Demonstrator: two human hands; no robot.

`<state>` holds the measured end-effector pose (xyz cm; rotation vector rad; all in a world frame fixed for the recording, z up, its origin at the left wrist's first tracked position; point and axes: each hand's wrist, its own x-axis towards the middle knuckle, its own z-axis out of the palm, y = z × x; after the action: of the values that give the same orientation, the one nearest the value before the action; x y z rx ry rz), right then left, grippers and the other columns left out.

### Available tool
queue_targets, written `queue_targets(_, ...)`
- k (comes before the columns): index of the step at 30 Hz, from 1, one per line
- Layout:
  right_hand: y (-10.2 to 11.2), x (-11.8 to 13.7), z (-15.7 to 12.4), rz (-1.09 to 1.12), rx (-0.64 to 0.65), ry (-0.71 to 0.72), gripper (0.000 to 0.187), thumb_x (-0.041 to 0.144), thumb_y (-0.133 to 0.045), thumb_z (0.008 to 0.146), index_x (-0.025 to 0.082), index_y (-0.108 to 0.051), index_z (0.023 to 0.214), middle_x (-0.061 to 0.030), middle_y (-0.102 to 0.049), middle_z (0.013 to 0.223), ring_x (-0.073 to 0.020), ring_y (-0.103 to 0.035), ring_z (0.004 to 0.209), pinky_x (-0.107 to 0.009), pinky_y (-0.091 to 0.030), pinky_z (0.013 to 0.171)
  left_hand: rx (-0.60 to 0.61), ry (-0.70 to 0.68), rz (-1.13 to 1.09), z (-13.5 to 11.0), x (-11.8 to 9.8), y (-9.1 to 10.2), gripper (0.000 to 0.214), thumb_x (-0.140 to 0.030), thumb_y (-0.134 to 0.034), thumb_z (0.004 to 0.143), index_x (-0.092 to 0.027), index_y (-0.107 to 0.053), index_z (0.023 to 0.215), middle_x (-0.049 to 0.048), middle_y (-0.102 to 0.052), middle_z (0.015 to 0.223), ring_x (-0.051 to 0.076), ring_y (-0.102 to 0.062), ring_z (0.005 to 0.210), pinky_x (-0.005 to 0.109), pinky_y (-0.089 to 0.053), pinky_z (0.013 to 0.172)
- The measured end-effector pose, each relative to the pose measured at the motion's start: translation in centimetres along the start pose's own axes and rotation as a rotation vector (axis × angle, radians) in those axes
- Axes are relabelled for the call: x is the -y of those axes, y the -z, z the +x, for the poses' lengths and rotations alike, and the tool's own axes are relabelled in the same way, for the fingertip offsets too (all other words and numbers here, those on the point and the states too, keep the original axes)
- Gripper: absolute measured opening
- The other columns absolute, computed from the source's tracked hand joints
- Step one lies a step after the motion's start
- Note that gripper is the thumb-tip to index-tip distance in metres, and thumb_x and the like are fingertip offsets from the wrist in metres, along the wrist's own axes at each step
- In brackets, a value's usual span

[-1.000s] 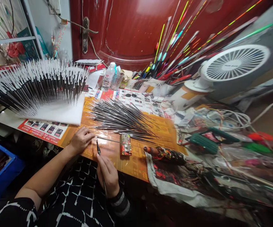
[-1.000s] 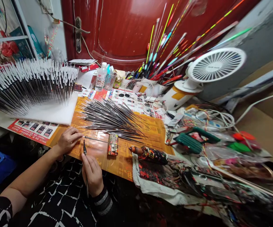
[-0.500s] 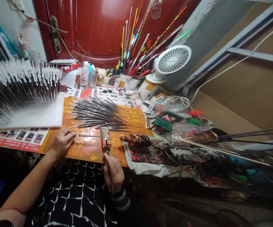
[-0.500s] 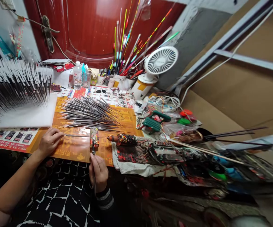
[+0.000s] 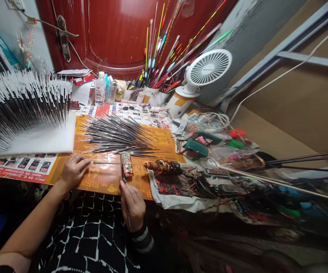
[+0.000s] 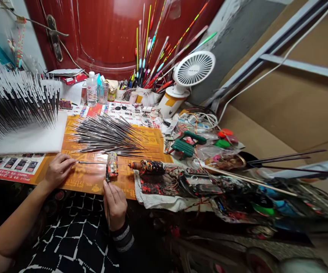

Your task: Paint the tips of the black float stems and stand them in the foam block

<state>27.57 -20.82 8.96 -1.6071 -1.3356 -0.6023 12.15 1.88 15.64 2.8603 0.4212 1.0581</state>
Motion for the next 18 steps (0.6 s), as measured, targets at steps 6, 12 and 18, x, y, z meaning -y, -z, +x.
queue_targets(6, 0.05, 0.09, 0.10, -0.012, 0.011, -0.002, 0.063, 0.002, -0.057, 0.094, 0.022, -0.045, 0.152, -0.0112, -0.073, 0.119, -0.0233, -0.069, 0.104, -0.038, -0.059, 0.088, -0.002, -0.007, -0.009, 0.06, -0.09, 0.02, 0.018, -0.021, -0.053, 0.100, -0.020, -0.071, 0.105, 0.0050, -0.065, 0.090, 0.019, -0.055, 0.085, 0.032, -0.047, 0.077)
queue_targets(12, 0.15, 0.10, 0.05, -0.019, 0.044, -0.025, 0.059, 0.008, -0.055, 0.097, 0.024, -0.044, 0.153, -0.0106, -0.072, 0.121, -0.0222, -0.069, 0.106, -0.036, -0.059, 0.091, -0.005, -0.007, -0.012, 0.03, -0.13, 0.00, 0.019, -0.021, -0.053, 0.100, -0.019, -0.072, 0.105, 0.0060, -0.065, 0.089, 0.020, -0.055, 0.085, 0.033, -0.048, 0.077)
queue_targets(18, 0.05, 0.14, 0.05, -0.028, 0.037, -0.026, 0.060, 0.007, -0.055, 0.097, 0.023, -0.044, 0.153, -0.0110, -0.072, 0.122, -0.0223, -0.069, 0.107, -0.036, -0.058, 0.091, 0.027, 0.028, -0.008, 0.04, -0.21, 0.13, 0.023, -0.023, -0.050, 0.100, -0.021, -0.072, 0.106, 0.0062, -0.065, 0.089, 0.020, -0.056, 0.085, 0.035, -0.049, 0.078)
